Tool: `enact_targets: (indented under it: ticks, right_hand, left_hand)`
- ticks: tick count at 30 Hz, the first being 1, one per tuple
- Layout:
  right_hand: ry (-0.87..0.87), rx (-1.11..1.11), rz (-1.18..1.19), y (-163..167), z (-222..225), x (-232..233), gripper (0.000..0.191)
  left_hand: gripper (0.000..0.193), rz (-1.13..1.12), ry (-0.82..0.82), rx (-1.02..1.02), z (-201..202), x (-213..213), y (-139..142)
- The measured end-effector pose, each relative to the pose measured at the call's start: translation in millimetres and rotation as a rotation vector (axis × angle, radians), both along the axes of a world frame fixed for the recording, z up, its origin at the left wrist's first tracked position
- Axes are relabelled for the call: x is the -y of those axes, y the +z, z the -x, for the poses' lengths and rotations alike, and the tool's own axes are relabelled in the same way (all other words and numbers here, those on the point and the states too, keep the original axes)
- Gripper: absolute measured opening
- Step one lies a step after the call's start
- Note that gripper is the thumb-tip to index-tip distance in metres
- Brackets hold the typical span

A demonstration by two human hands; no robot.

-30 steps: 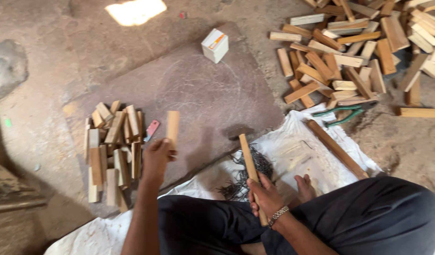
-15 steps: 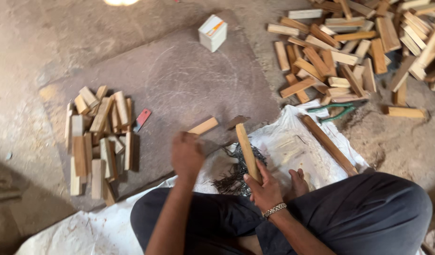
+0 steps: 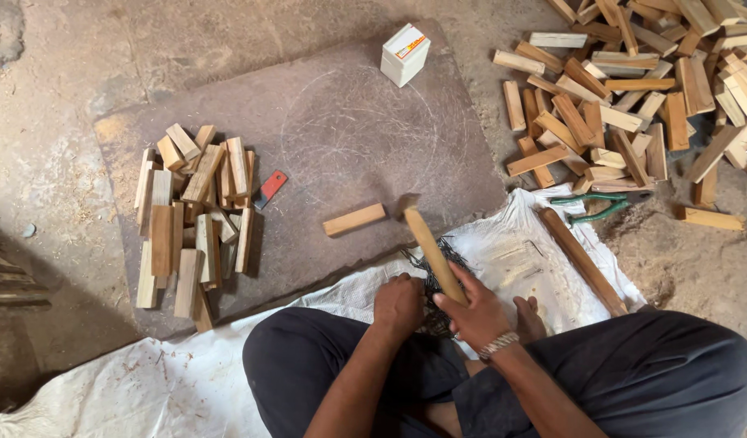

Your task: The person sits on the floor and repeatedly hammers nails into small wooden blocks. They pick up a block, place a nail, hammer it in, and then set the block aside, continuing this process with multiple pieces.

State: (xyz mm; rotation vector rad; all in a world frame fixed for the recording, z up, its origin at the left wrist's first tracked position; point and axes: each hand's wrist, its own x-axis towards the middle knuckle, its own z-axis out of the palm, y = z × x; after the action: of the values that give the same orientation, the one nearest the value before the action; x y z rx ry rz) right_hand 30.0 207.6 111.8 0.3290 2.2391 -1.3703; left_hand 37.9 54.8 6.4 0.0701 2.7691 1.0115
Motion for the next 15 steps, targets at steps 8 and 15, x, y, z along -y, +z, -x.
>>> enact_targets:
  ticks: [8, 15]
  right_hand:
    - [-0.138, 0.152, 0.158, 6, -12, -21, 0.073]
    - [-0.165, 0.222, 0.263, 10, -8, -21, 0.072]
  left_hand:
    - [0.015, -0.209, 0.226, 0.151, -1, 5, 29]
    - [0.018, -0.531, 0.287, 0.006, 2, 8, 18]
